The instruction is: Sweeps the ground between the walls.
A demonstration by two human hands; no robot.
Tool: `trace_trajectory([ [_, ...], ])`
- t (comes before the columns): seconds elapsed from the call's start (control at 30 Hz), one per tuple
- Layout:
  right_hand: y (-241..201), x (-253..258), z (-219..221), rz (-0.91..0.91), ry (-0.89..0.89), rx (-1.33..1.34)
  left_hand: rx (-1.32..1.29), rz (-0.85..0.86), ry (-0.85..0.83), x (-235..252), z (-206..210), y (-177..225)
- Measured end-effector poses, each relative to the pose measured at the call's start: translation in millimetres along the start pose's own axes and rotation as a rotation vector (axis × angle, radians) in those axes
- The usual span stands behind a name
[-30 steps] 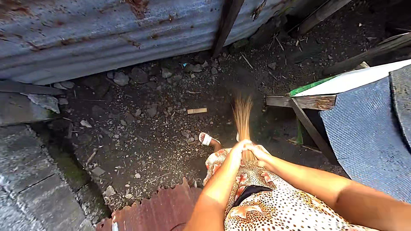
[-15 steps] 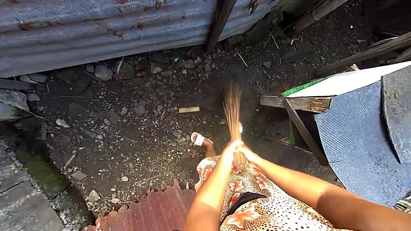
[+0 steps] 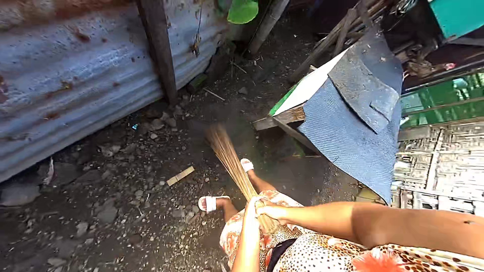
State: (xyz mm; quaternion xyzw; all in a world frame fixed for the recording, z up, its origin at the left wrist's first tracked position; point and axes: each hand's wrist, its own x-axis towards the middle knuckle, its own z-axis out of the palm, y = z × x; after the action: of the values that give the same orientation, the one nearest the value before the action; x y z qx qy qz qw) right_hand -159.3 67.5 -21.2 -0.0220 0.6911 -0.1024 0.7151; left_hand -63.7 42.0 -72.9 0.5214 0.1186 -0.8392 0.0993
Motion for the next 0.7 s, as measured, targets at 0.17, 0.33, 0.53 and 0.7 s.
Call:
trace_trajectory([
  [0.17, -12, 85, 73, -0.061, -0.289, -0.294, -0.206, 0.307, 0.034, -13, -83, 40],
  [0.33, -66, 102, 113, -0.177, -0.447, -0.633, -0.445, 0.587, 0.154, -24, -92, 65],
  [0.53, -47, -7, 17, -0.023, -0.181, -0.377, -0.141, 0.231, 0.021, -27, -12, 14],
  [0.7, 10, -40, -2, 0.108, 0.0, 0.199, 0.089, -0.115, -0.123, -34, 17, -10],
])
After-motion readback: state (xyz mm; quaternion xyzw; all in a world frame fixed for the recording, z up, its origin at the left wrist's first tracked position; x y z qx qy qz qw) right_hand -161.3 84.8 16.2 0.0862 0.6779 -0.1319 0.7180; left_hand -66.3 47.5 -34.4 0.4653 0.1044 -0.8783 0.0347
